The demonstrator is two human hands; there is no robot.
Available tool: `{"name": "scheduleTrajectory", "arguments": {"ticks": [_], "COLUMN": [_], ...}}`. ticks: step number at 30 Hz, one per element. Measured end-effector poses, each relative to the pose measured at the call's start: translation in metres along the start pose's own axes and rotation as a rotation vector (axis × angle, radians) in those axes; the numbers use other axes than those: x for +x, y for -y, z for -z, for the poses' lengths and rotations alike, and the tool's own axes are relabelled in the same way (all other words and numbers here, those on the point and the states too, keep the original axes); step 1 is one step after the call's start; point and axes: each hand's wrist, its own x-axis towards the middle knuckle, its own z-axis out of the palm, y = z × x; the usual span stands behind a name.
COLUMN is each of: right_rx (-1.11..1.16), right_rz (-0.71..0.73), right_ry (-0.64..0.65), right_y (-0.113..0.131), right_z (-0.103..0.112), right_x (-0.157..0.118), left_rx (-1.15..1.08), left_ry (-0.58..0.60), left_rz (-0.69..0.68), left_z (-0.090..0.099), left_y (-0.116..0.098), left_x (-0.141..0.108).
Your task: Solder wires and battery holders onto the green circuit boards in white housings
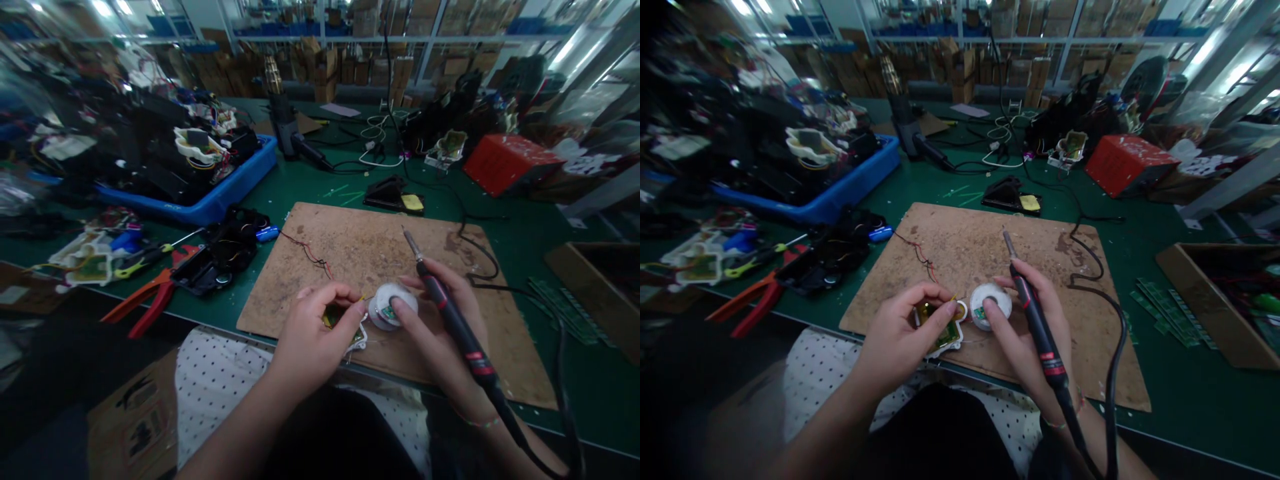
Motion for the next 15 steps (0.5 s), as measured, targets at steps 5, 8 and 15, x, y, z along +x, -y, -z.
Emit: {"name": "scheduleTrajectory", "arguments": {"ticks": [5, 8, 15], "right_rx": [0.002, -0.028, -0.007], "right_rz": [0.019, 0.023, 0.037], "right_ry": [0.066, 0.052, -0.019], "right_y": [-0.002, -0.002, -0.003], "right_z": [0.001, 0.0, 0.0], "right_x": [-0.007, -0.008, -0.012], "left_rx": [0.049, 0.053, -0.04], "left_ry": [-0.039, -0.07, -0.147], "left_rz": [-0.11, -0.159, -0.035], "left_z": [-0.001, -0.005, -0.017], "left_y": [0.004, 0.004, 0.003], "left_x": [-0.003, -0.003, -0.002]}}
